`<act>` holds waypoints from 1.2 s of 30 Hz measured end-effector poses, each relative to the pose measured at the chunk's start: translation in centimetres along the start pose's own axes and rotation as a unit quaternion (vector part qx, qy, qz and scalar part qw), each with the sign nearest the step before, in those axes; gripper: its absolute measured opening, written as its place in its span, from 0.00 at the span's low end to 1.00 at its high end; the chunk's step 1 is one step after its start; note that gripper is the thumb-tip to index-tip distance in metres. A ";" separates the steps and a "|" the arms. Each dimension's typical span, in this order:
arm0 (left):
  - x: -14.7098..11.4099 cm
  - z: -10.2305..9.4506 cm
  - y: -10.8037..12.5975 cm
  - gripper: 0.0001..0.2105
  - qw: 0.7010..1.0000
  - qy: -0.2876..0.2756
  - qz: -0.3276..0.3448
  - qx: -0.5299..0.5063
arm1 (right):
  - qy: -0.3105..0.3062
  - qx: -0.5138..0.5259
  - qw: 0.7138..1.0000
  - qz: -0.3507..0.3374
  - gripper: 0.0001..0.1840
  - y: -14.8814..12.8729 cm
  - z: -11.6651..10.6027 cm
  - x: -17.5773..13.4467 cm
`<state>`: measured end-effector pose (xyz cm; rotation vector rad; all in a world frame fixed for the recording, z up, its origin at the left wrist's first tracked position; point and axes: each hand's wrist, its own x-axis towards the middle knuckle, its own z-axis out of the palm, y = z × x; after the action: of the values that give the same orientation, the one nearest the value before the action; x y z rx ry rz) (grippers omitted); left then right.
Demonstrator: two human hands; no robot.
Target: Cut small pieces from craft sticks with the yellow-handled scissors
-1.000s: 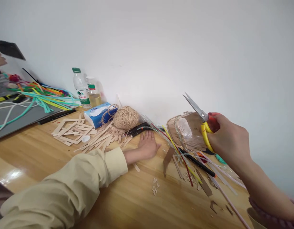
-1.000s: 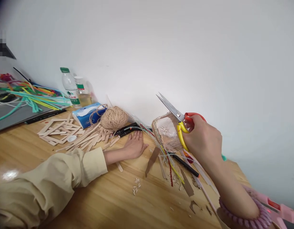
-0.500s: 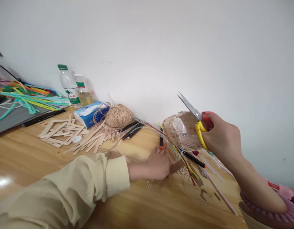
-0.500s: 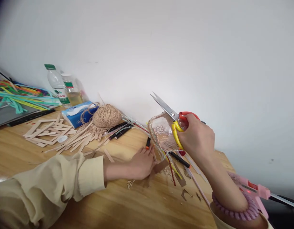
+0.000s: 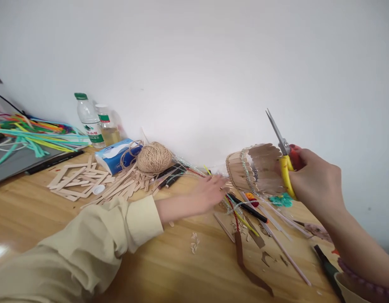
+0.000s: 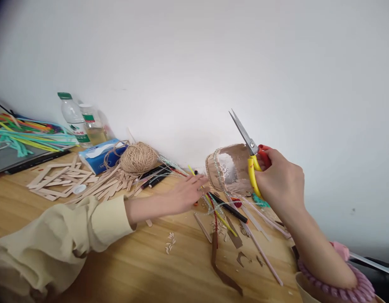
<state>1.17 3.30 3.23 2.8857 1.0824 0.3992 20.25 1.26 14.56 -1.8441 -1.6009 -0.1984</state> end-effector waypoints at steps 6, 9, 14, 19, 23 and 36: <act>3.7 1.2 -2.7 0.30 0.997 -0.020 0.039 0.056 | 0.012 -0.007 1.000 0.010 0.09 0.7 -1.2 0.0; 4.6 1.4 -2.3 0.32 0.997 -0.006 0.024 0.072 | 0.023 -0.013 0.999 0.020 0.07 1.0 -2.2 -0.1; 4.4 1.8 -2.3 0.30 0.996 0.004 -0.027 0.090 | 0.044 -0.014 0.998 0.039 0.06 1.5 -3.3 -0.1; 3.9 1.6 -3.7 0.16 0.994 -0.018 -0.044 0.103 | 0.062 -0.009 0.997 0.047 0.04 2.2 -3.6 0.1; 3.8 1.5 -4.8 0.13 0.993 -0.059 -0.008 0.101 | 0.088 -0.007 0.994 0.062 0.05 3.1 -3.6 0.2; 4.4 -0.1 -7.4 0.13 0.997 -0.058 -0.051 0.023 | 0.125 0.044 0.983 0.126 0.08 5.0 -5.2 -0.1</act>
<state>-0.41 11.78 3.43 2.8362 1.2284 0.2019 26.40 -1.87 16.51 -1.8525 -1.1764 -0.2322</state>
